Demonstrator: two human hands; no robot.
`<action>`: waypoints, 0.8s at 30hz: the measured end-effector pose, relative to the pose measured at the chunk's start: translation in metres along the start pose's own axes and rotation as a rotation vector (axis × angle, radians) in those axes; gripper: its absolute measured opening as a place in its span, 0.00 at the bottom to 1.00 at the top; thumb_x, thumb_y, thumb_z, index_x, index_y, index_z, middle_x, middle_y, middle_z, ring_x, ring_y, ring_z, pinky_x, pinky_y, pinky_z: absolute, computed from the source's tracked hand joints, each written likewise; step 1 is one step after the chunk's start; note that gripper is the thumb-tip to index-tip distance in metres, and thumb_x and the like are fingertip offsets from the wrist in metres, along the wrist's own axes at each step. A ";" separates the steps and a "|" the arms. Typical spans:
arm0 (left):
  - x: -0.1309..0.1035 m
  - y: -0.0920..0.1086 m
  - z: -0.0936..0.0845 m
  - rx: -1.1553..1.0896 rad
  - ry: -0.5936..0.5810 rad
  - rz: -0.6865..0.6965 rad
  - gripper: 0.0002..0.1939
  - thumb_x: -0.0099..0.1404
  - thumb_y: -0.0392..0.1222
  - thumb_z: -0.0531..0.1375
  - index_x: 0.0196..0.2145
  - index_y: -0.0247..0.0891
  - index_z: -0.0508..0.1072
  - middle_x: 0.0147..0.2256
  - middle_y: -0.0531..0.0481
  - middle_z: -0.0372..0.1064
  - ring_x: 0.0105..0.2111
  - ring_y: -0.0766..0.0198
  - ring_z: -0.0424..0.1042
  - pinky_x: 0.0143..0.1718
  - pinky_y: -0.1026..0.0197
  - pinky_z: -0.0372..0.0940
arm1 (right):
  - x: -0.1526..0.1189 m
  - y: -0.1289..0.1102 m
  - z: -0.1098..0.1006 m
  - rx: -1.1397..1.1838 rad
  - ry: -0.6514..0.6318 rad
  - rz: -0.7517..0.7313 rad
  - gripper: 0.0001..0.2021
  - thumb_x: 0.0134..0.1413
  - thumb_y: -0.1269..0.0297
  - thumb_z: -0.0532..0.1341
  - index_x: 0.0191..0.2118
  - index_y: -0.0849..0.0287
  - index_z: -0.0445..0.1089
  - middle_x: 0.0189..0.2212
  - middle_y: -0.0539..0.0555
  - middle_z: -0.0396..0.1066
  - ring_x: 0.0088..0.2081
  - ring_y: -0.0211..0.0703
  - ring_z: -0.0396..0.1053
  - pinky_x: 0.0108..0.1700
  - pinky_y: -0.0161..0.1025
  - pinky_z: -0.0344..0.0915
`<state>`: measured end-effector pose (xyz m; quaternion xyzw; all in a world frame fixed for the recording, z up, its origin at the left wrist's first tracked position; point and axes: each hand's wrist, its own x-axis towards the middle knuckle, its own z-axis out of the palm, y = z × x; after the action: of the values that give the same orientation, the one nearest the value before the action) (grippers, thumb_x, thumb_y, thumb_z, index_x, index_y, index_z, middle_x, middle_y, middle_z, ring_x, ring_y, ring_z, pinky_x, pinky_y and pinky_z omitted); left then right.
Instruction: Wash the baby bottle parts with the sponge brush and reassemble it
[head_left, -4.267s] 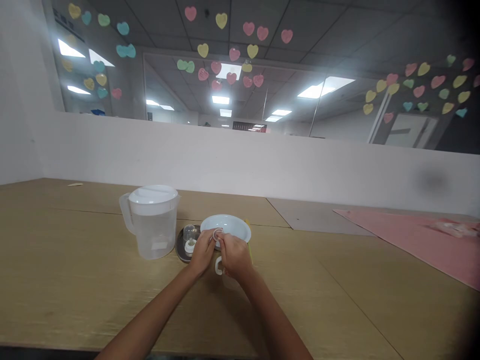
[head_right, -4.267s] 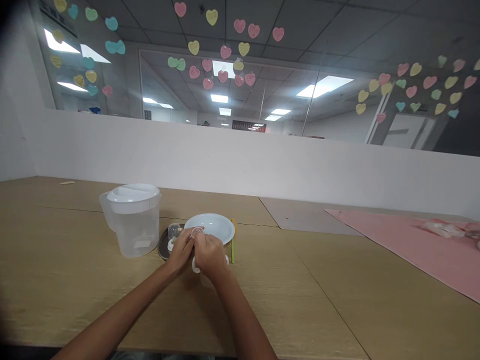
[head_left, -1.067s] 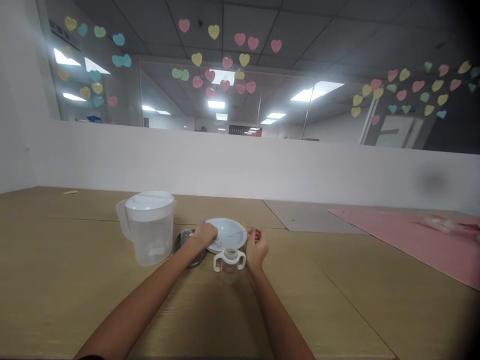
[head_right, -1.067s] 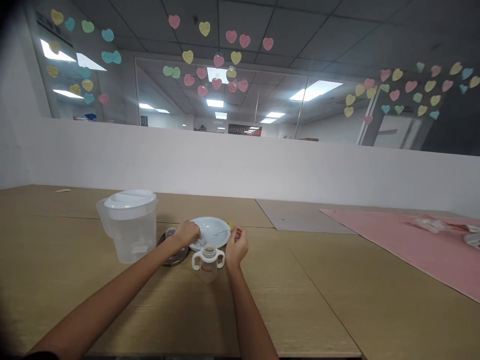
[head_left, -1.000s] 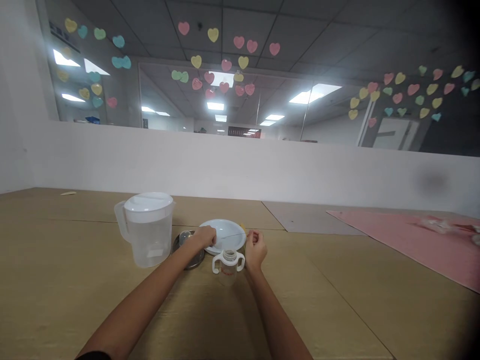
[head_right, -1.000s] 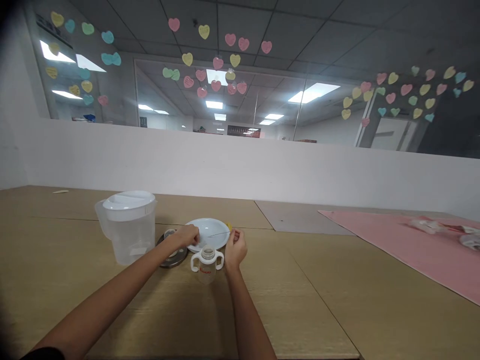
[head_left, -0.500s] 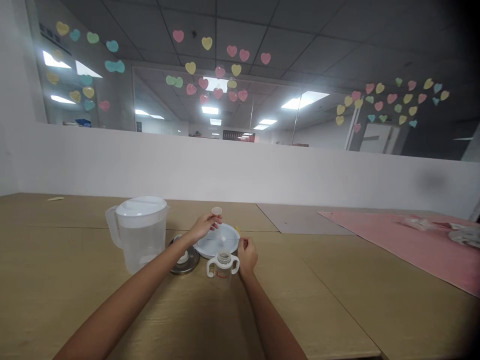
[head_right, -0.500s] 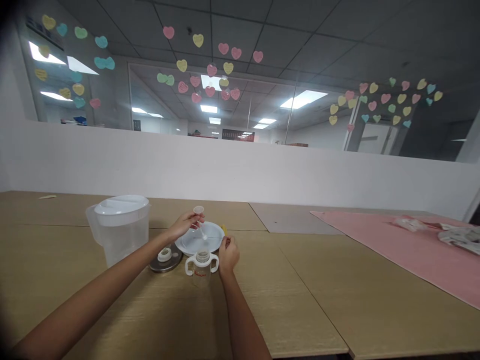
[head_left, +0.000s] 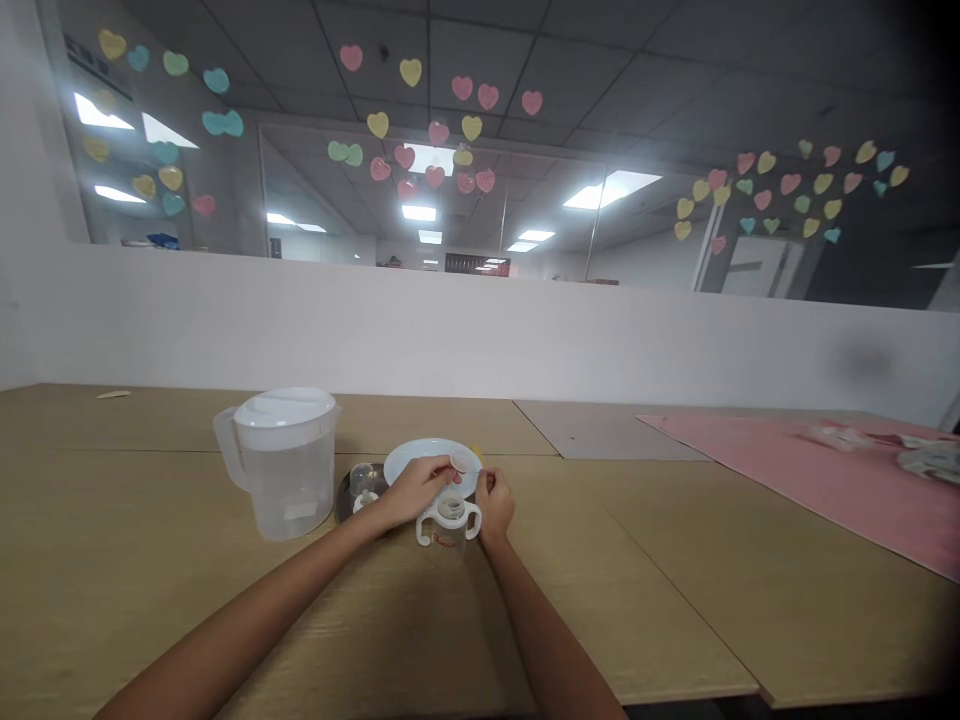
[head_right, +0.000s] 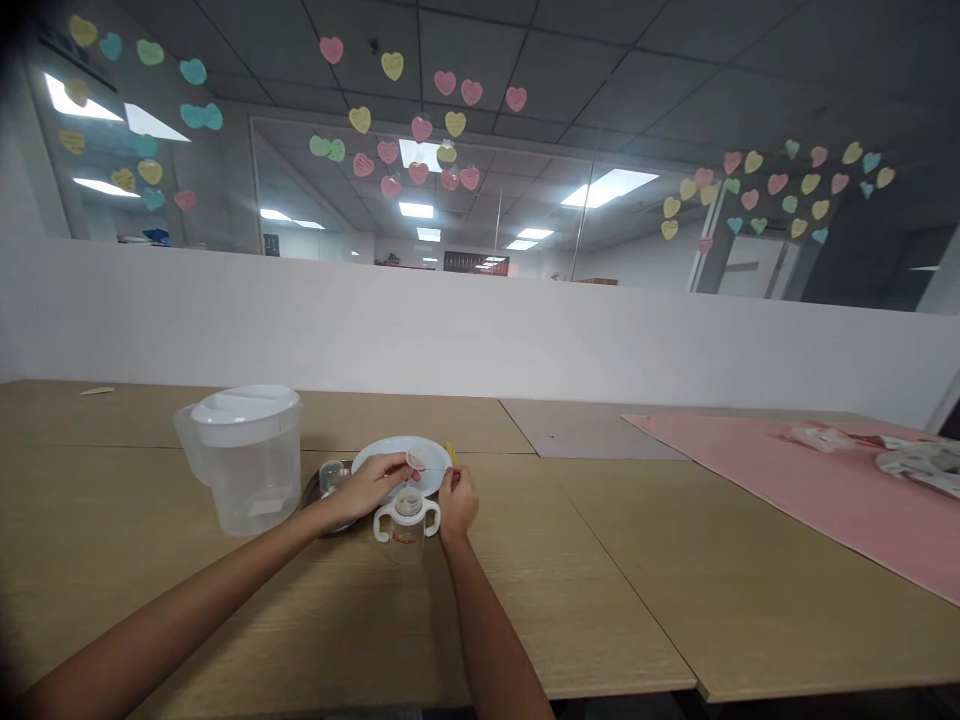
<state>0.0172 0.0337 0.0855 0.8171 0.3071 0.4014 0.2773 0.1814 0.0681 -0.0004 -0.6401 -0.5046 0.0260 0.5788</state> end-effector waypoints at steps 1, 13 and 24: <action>-0.003 -0.001 0.002 0.045 -0.017 0.018 0.16 0.64 0.48 0.51 0.33 0.36 0.74 0.32 0.48 0.72 0.34 0.61 0.69 0.37 0.61 0.62 | 0.000 0.000 0.000 0.000 0.001 -0.003 0.18 0.55 0.53 0.47 0.32 0.60 0.68 0.26 0.54 0.71 0.29 0.43 0.67 0.30 0.35 0.55; -0.024 -0.006 0.007 0.418 0.037 0.242 0.15 0.66 0.41 0.49 0.40 0.41 0.75 0.41 0.46 0.73 0.42 0.57 0.69 0.47 0.55 0.61 | -0.001 0.000 0.000 0.014 0.002 -0.008 0.19 0.55 0.53 0.46 0.32 0.60 0.68 0.25 0.54 0.70 0.27 0.42 0.66 0.29 0.35 0.55; -0.058 -0.061 -0.046 0.750 0.456 0.133 0.15 0.67 0.39 0.47 0.41 0.38 0.72 0.36 0.45 0.73 0.37 0.58 0.70 0.41 0.56 0.63 | 0.002 0.001 0.003 0.081 0.008 -0.010 0.16 0.53 0.55 0.48 0.34 0.62 0.66 0.27 0.55 0.70 0.29 0.43 0.66 0.33 0.36 0.58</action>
<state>-0.0663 0.0412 0.0384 0.7699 0.4314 0.4492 -0.1395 0.1809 0.0718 -0.0015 -0.6135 -0.5040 0.0411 0.6065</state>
